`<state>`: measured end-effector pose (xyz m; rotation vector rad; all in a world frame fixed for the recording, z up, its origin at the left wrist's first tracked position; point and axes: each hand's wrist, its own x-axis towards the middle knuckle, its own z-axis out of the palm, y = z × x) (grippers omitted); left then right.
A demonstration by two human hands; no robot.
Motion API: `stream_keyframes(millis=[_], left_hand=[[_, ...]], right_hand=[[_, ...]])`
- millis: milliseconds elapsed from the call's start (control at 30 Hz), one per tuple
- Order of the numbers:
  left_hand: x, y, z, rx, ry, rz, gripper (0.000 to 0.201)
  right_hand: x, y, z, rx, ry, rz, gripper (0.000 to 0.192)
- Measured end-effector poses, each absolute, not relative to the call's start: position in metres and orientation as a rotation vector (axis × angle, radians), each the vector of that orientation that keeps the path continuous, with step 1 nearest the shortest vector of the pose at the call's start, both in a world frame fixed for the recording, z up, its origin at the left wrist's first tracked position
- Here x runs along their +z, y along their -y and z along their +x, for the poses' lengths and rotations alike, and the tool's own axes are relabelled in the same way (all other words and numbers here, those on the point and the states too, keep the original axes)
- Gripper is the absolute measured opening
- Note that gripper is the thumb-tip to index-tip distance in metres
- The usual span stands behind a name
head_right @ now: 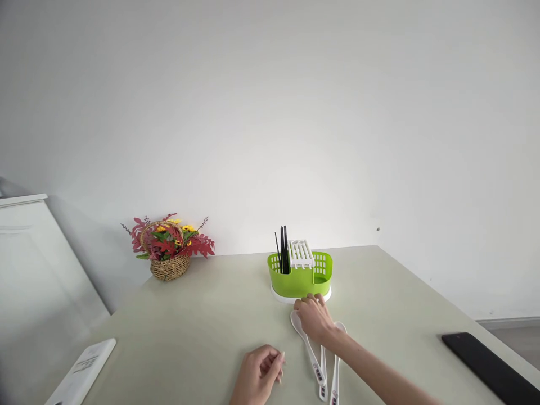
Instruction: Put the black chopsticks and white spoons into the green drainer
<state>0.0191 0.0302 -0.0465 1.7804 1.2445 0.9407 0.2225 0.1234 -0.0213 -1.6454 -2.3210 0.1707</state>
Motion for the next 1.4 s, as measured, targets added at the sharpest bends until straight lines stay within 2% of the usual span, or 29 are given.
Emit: stream_keyframes(millis=[200, 300, 367, 667, 800, 933, 1133, 1400], left_hand=[[-0.048, -0.031, 0.019, 0.956, -1.236, 1.787, 0.049], [-0.049, -0.031, 0.018, 0.962, -1.227, 1.774, 0.050], [-0.049, -0.032, 0.018, 0.974, -1.218, 1.729, 0.051], [-0.054, -0.034, 0.018, 1.012, -1.236, 1.629, 0.057], [-0.057, -0.033, 0.018, 1.012, -1.241, 1.645, 0.055], [-0.058, -0.034, 0.017, 1.016, -1.241, 1.654, 0.055], [-0.060, -0.035, 0.018, 1.016, -1.252, 1.660, 0.057], [-0.060, -0.034, 0.018, 1.023, -1.257, 1.658, 0.052]], right_hand=[[-0.007, -0.125, 0.201, 0.260, 2.298, -1.701, 0.026], [0.012, -0.120, 0.195, 0.268, 2.255, -1.663, 0.020], [0.030, -0.119, 0.196, 0.244, 2.209, -1.618, 0.023], [0.138, -0.129, 0.230, -0.071, 1.904, -1.463, 0.034], [0.163, -0.138, 0.240, -0.229, 1.809, -1.438, 0.037], [0.155, -0.150, 0.236, -0.339, 1.843, -1.412, 0.037], [0.110, -0.159, 0.222, -0.533, 2.008, -1.291, 0.030], [0.064, -0.159, 0.219, -0.766, 2.026, -1.176, 0.031]])
